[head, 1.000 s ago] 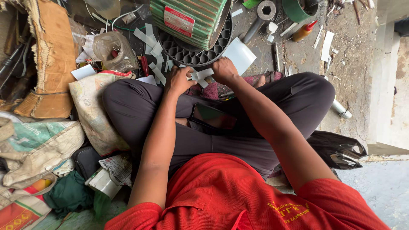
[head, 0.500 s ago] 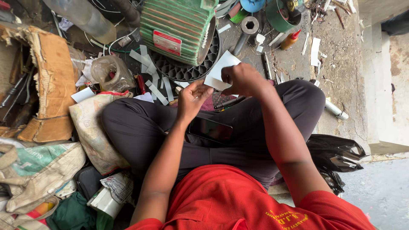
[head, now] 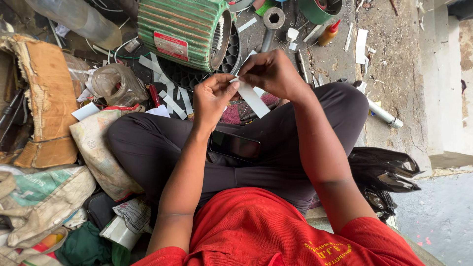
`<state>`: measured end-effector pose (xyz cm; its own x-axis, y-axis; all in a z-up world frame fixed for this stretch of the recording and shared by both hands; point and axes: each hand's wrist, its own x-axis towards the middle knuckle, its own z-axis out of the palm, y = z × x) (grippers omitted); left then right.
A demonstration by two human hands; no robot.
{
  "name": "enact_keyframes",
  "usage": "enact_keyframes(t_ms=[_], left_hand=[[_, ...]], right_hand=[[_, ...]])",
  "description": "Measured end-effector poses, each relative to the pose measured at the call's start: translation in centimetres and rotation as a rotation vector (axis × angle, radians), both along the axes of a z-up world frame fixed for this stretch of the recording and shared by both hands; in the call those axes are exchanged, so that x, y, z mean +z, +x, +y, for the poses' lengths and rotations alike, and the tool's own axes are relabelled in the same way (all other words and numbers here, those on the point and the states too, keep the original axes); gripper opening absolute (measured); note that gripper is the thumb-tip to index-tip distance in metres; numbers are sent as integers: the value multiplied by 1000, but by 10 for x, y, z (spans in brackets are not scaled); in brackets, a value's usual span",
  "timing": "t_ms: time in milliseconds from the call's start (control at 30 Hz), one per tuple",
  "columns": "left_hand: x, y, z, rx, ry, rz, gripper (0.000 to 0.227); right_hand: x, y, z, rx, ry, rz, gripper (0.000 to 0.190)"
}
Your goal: The person sits on the floor and uses shears to cut small white strips of material. They then fold these strips and insert them into the slots of a green electric motor stator. The person repeats this process of cutting, folding, and inserting the strips into the motor.
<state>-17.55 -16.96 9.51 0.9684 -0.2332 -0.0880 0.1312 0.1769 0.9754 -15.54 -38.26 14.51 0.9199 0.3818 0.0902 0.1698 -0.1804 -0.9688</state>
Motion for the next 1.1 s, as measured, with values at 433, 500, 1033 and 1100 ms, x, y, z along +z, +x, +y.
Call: enact_keyframes(t_ms=[433,500,1033,1100], left_hand=[[36,-12,-3,198,215,-343,22],[41,-13,-2,222,305,-372,22],[48,-18,3,243,260,-510,20],[49,-18,4,237,250,-493,20]], right_hand=[[18,-11,12,-24,105,-192,11],[17,-11,15,-64,83,-204,8],[16,-18,25,-89,178,-217,8],[14,-20,26,-100,194,-209,8]])
